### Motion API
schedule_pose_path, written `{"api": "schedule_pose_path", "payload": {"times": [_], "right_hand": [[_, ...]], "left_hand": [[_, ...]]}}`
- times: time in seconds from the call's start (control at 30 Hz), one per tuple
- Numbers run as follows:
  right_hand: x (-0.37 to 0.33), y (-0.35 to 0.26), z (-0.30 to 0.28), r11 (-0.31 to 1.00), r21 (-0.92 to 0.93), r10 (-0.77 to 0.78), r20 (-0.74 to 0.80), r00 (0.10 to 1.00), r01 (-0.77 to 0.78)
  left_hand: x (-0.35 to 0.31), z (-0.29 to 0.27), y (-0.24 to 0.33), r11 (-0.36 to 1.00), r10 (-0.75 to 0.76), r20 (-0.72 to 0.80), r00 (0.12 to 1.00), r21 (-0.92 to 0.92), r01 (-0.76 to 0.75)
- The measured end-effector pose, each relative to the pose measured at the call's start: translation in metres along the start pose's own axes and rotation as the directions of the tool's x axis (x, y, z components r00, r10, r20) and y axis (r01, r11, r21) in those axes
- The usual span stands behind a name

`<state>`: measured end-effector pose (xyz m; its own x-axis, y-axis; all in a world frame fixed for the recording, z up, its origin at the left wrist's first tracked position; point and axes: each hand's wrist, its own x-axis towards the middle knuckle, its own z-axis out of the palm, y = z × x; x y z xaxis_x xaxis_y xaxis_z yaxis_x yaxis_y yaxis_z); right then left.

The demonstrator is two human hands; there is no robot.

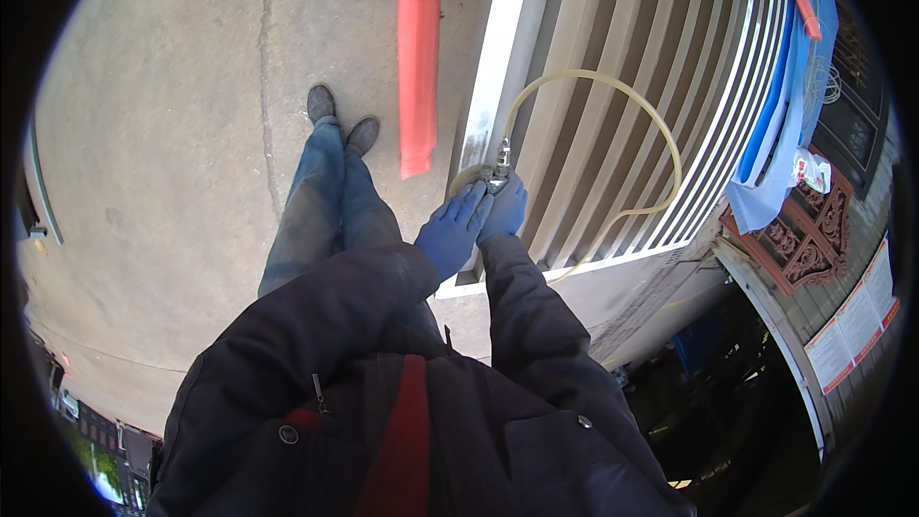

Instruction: The person uses a pneumatic sander to smooth the edges of a white metal grate. They reposition a red plastic sheet on the floor and continue sanding different sections of the grate.

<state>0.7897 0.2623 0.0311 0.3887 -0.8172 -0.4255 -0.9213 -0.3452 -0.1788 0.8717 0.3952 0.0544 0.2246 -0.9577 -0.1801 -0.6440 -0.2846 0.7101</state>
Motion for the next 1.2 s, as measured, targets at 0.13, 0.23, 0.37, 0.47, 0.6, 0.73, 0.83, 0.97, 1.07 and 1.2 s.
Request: {"api": "schedule_pose_path", "payload": {"times": [0.13,0.23,0.37,0.47,0.6,0.73,0.83,0.97,1.07,1.2], "right_hand": [[0.037,-0.014,-0.003,0.999,-0.025,-0.044,-0.027,0.999,0.043],[0.066,-0.026,-0.009,0.995,-0.045,-0.095,-0.058,0.994,0.093],[0.047,-0.023,-0.012,0.995,-0.028,-0.101,-0.036,0.994,0.100],[0.008,-0.010,-0.007,0.996,-0.031,-0.086,-0.012,0.996,0.086],[0.001,-0.010,-0.007,0.998,-0.060,-0.033,0.019,0.999,0.034],[0.054,-0.032,-0.019,0.999,-0.041,-0.031,-0.029,0.999,0.030],[0.083,-0.042,-0.023,0.991,-0.037,-0.130,-0.100,0.986,0.127],[0.052,-0.030,-0.012,0.982,-0.058,-0.185,-0.107,0.977,0.180],[0.008,-0.017,-0.004,0.997,-0.058,-0.056,-0.016,0.998,0.055],[0.005,-0.027,-0.005,0.997,-0.017,-0.069,-0.035,0.997,0.069]], "left_hand": [[0.028,-0.009,-0.016,1.000,-0.004,0.020,1.000,0.027,0.004],[0.048,-0.017,-0.025,0.999,-0.037,-0.001,0.999,-0.007,0.037],[0.031,-0.015,-0.015,0.995,-0.037,0.017,0.999,-0.091,0.039],[0.001,-0.008,0.000,0.993,-0.028,0.021,0.999,-0.111,0.030],[-0.003,-0.006,0.005,0.997,-0.038,0.041,0.998,-0.060,0.041],[0.042,-0.018,-0.018,0.998,-0.001,-0.001,1.000,0.058,0.002],[0.062,-0.022,-0.028,1.000,-0.022,-0.161,0.987,-0.018,0.020],[0.034,-0.014,-0.022,0.999,-0.029,-0.072,0.997,-0.024,0.027],[0.002,-0.007,-0.006,0.995,-0.053,0.085,0.995,-0.082,0.060],[-0.008,-0.013,0.001,0.997,-0.066,0.024,0.998,-0.042,0.067]]}}
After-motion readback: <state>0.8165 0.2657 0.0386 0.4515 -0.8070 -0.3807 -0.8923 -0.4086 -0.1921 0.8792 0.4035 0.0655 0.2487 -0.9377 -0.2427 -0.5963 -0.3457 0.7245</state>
